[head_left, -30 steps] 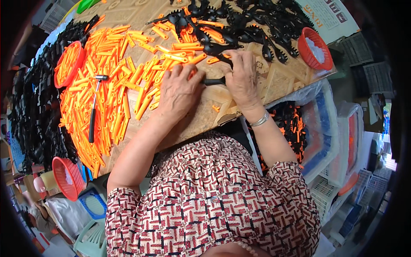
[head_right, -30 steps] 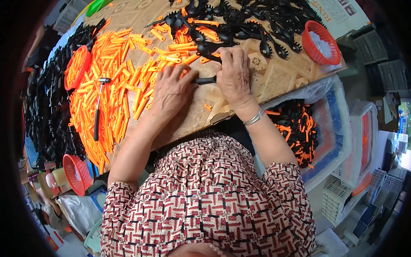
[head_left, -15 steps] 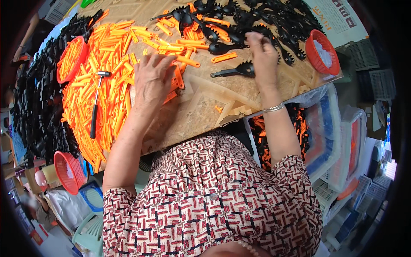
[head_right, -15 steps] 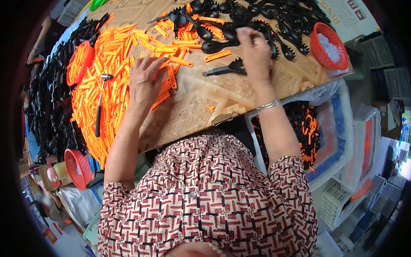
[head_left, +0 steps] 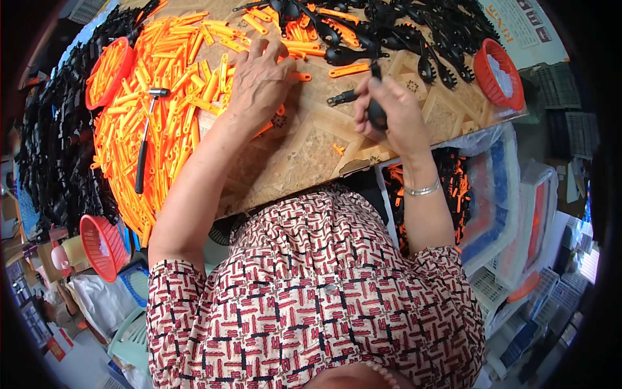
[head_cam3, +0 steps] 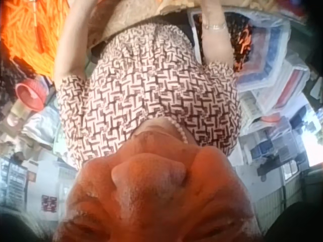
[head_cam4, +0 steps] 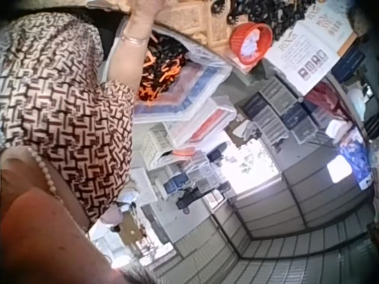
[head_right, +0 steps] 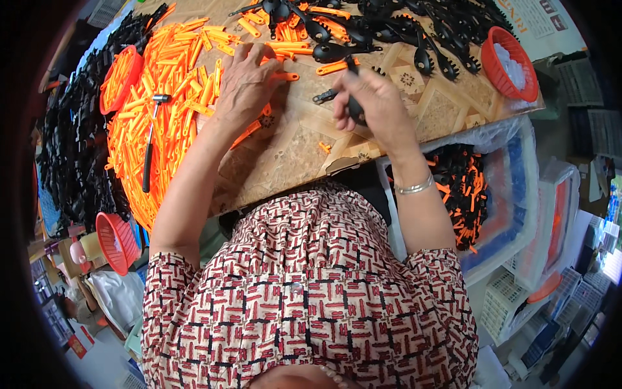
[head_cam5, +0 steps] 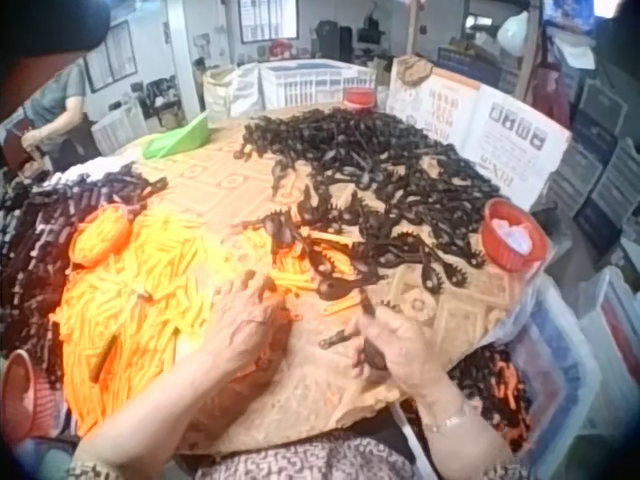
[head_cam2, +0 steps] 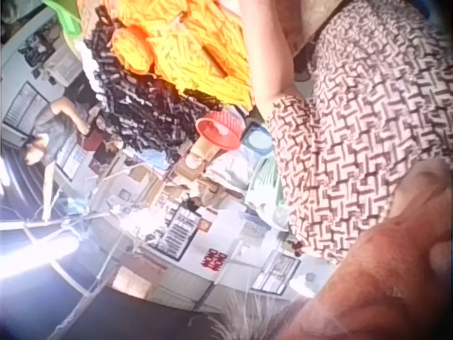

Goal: The person assembles small plastic components by inserting orange handles into black plastic heads. They use a hammer to tap the parts together and place the finished items on the table. The process is repeated continuously with multiple units.

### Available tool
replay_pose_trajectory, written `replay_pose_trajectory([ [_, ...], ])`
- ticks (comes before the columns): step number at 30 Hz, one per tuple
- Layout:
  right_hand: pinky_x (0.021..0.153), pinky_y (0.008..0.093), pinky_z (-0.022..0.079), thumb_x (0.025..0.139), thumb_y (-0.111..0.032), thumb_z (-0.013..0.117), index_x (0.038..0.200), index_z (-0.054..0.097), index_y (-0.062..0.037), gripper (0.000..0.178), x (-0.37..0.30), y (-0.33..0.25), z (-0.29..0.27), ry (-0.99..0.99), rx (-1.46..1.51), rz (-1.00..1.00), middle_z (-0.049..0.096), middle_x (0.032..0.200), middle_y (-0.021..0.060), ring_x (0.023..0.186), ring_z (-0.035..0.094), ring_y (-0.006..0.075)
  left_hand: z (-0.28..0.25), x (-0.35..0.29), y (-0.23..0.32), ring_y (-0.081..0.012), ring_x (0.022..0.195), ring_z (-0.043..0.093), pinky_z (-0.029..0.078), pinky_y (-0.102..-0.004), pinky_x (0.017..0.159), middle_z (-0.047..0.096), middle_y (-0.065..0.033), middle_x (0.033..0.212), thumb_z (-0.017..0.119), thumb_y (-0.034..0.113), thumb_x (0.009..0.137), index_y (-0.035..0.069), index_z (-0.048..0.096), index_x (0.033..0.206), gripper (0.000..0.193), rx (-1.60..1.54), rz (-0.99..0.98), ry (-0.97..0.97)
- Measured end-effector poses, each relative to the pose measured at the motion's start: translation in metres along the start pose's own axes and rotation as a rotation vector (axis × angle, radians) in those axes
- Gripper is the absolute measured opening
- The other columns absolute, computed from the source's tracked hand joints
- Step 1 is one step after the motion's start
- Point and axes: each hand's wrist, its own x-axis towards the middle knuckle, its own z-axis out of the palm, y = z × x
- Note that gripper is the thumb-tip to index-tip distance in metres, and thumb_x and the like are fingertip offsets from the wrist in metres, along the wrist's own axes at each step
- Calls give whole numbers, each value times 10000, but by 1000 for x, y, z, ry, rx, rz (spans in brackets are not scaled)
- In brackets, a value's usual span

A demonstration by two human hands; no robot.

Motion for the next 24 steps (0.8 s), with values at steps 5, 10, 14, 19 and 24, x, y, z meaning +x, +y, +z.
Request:
replay_pose_trajectory([
  [5,499,199,497,1063,-337,553,1091,639,-8,342,-21,15,4,-149,121,146,678,729,81,613,667,120,1,-10,-13,-173,902,576,474,-306,802,652,-13,964,768,114,872,111,707,1166,300,-742,-354,-7],
  [10,483,202,498,1065,-328,547,1156,611,-6,341,-34,14,28,-214,190,259,680,722,88,595,670,126,-33,-27,-6,-90,770,610,508,-242,682,651,-10,928,736,102,932,5,519,1417,541,-1729,-785,-34],
  [14,471,194,487,1066,-322,544,1167,608,-12,333,-30,17,38,-218,159,251,680,724,78,592,669,120,-33,-40,-3,-134,767,660,549,-272,663,679,-46,886,735,94,929,0,512,1350,485,-1716,-739,-22],
  [19,469,192,487,1070,-315,536,1202,598,-15,333,-29,23,34,-205,144,228,685,735,80,584,670,120,-28,-48,0,-166,771,705,558,-266,642,693,-79,882,730,72,929,25,485,1238,398,-1677,-752,-8],
  [24,467,192,489,1072,-307,529,1269,575,-10,359,-34,10,44,-318,197,345,696,746,93,589,685,134,-45,-53,20,-180,802,728,598,-262,687,707,-105,950,700,0,929,38,478,1238,383,-1747,-743,12],
])
